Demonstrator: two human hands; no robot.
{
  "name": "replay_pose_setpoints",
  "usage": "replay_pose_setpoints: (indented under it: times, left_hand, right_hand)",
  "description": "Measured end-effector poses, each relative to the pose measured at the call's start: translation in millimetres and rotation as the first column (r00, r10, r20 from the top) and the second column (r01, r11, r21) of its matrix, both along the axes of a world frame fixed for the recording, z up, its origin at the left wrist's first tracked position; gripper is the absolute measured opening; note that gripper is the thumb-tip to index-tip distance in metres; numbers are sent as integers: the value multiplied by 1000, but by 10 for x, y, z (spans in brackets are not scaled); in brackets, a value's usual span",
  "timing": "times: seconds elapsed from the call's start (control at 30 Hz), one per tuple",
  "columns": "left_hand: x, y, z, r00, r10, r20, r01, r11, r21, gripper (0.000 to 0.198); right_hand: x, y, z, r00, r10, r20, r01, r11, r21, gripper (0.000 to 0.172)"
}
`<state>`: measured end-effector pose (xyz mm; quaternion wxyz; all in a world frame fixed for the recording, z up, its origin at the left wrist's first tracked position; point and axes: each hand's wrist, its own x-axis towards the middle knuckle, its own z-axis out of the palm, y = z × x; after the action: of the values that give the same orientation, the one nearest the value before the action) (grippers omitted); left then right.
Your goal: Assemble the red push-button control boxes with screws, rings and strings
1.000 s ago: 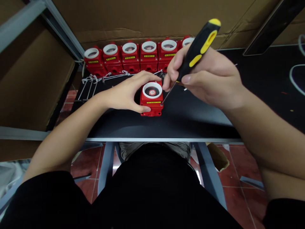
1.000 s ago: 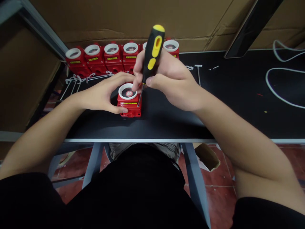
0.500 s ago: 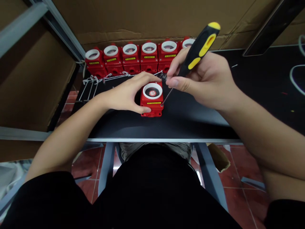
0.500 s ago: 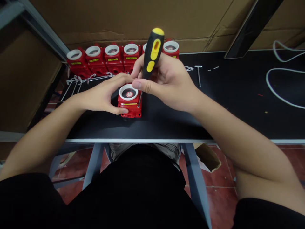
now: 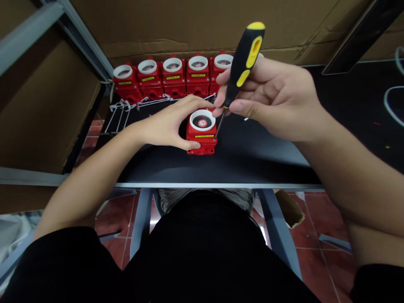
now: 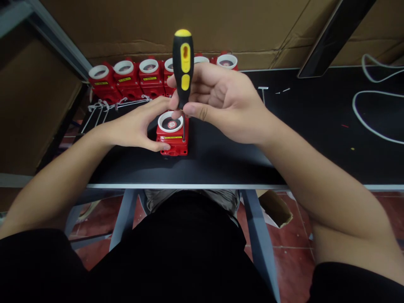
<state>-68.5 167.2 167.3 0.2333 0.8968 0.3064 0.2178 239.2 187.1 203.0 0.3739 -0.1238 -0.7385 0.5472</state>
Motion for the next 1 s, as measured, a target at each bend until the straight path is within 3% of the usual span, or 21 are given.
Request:
replay_pose_setpoints:
  times: [0.23, 0.43, 0.63, 0.8, 1.0]
  left_hand:
    - [-9, -6, -5, 1000, -11, 1, 11, 1000, 15, 95]
    - [-14, 1, -15, 1000, -6, -1, 6, 1000, 16, 94]
    - [-6, -6, 8, 1000, 3, -10, -3, 1000, -1, 98]
    - [-7, -23, 21, 1000, 14, -20, -14, 1000, -13, 99]
    - [-5, -12, -2, 999, 34, 9, -34, 999, -24, 100]
  right_hand:
    - [-78, -72, -115, 995, 45, -86, -49, 998, -47, 39]
    - [-122, -122, -111, 998, -21, -67, 23, 999, 41, 39]
    - [-74, -125, -89, 984, -176, 6, 173, 972, 160, 37]
    - [-50, -77, -103, 967, -250, 39, 238, 950, 203, 48]
    - [-48, -18, -97, 964, -266, -1, 264, 958, 109, 62]
